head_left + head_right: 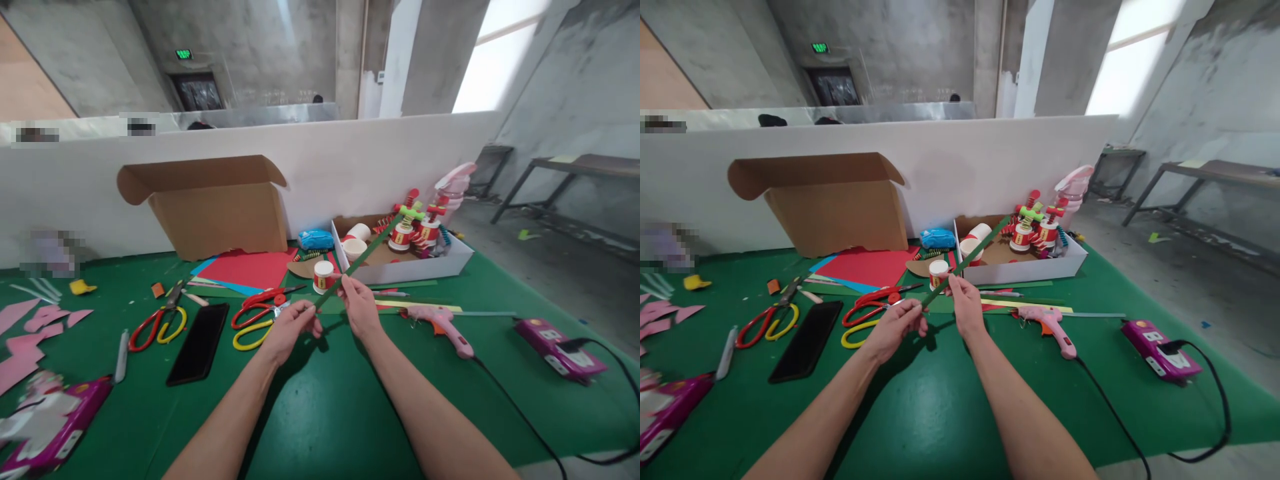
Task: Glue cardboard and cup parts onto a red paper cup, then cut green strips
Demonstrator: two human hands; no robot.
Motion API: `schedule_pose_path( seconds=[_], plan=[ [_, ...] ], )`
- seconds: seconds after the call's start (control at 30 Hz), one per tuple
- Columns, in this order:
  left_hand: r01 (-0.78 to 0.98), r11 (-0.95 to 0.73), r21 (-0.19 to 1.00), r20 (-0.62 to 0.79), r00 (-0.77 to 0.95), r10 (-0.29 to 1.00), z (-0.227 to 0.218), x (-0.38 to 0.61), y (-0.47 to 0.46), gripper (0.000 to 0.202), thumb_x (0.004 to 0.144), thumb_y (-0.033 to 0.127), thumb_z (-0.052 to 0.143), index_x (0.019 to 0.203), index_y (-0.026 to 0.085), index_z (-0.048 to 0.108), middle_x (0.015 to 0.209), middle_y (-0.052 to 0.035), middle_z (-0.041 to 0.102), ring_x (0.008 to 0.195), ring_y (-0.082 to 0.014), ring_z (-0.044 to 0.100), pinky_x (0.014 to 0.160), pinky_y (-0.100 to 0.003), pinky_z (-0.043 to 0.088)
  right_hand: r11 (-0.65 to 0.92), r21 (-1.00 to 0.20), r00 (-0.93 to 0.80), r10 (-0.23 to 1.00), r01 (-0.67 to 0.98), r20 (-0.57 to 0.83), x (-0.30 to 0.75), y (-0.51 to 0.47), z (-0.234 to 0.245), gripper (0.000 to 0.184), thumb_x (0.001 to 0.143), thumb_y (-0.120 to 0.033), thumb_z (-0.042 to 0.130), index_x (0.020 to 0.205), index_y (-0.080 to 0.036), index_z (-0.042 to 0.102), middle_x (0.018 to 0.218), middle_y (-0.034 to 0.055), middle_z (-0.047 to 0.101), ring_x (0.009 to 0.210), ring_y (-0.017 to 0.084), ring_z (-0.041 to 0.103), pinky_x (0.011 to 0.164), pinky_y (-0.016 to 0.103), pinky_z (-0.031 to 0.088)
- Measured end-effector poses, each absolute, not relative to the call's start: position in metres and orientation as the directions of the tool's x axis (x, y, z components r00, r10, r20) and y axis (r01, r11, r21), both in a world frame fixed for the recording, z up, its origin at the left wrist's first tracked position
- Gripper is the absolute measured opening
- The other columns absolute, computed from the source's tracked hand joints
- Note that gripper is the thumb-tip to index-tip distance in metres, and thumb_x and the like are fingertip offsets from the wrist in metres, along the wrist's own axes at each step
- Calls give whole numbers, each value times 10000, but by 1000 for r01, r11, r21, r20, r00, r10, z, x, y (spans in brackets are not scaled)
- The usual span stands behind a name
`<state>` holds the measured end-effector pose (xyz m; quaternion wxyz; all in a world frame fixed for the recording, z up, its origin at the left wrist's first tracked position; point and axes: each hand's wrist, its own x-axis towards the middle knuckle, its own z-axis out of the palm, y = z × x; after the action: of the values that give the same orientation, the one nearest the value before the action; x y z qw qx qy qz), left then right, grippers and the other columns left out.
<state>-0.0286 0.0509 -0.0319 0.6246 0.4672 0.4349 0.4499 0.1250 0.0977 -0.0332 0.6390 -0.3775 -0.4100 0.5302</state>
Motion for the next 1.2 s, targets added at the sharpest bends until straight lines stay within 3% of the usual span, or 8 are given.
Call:
schedule_pose_path(
  seconds=[0.13, 0.33, 0.47, 0.57, 0.67, 0.83, 1.0, 1.2],
  plan=[
    [-97, 38, 995, -27, 113, 993, -31, -33, 55, 475, 740, 631, 660, 718, 165, 570, 498, 24, 587, 467, -99, 516, 545, -231, 433, 65, -924, -79, 992, -376, 102, 120, 92, -34, 408, 652, -580, 763, 774, -190, 759, 566, -36, 517, 581, 109, 458, 634, 261, 437],
    [-84, 14, 996, -1, 151, 989, -31, -33, 55, 466, 758, 624, 636, 678, 174, 547, 499, 11, 589, 469, -105, 517, 550, -239, 428, 19, -943, -283, 952, -333, 119, 117, 84, -36, 358, 714, -481, 751, 956, -218, 749, 602, -44, 546, 606, 118, 517, 696, 292, 496],
    [-58, -25, 998, 32, 125, 992, -30, -31, 55, 440, 785, 600, 616, 689, 176, 547, 508, 16, 596, 481, -105, 530, 562, -242, 446, 62, -958, -254, 958, -281, 136, 120, 86, -35, 293, 680, -380, 780, 914, -210, 739, 720, -14, 650, 657, 126, 575, 704, 288, 493],
    [-31, -41, 999, 43, 80, 996, -31, -31, 57, 361, 737, 518, 693, 791, 182, 571, 535, 35, 617, 511, -122, 572, 580, -254, 473, 66, -959, -194, 973, -277, 123, 120, 87, -35, 269, 665, -372, 782, 857, -191, 728, 659, -16, 645, 639, 131, 581, 691, 285, 485],
    [15, -64, 998, 63, 26, 998, -33, -31, 58, 350, 670, 408, 750, 888, 187, 589, 592, 37, 652, 556, -143, 617, 599, -263, 488, 36, -939, -131, 988, -341, 85, 115, 85, -37, 282, 636, -378, 798, 825, -186, 715, 600, -24, 633, 615, 131, 577, 676, 279, 482],
    [178, -179, 968, 186, -23, 982, -37, -32, 58, 201, 758, 356, 663, 870, 191, 637, 656, 4, 687, 619, -170, 651, 633, -279, 506, -40, -905, -108, 994, -423, 7, 106, 81, -38, 307, 570, -380, 841, 774, -190, 710, 586, -27, 631, 588, 126, 572, 654, 283, 495],
    [213, -246, 946, 265, -68, 962, -37, -33, 57, 242, 757, 315, 664, 971, 199, 666, 854, -32, 738, 721, -191, 683, 721, -301, 536, -86, -876, -88, 995, -474, -50, 103, 79, -37, 338, 532, -378, 867, 762, -186, 711, 564, -36, 618, 559, 115, 554, 618, 270, 490],
    [216, -245, 945, 265, -69, 962, -38, -34, 57, 234, 773, 329, 640, 952, 188, 691, 693, -15, 707, 644, -185, 661, 665, -291, 525, -100, -871, -84, 994, -482, -67, 101, 78, -35, 327, 527, -359, 866, 758, -177, 723, 557, -36, 619, 554, 98, 549, 589, 236, 465]
  ],
)
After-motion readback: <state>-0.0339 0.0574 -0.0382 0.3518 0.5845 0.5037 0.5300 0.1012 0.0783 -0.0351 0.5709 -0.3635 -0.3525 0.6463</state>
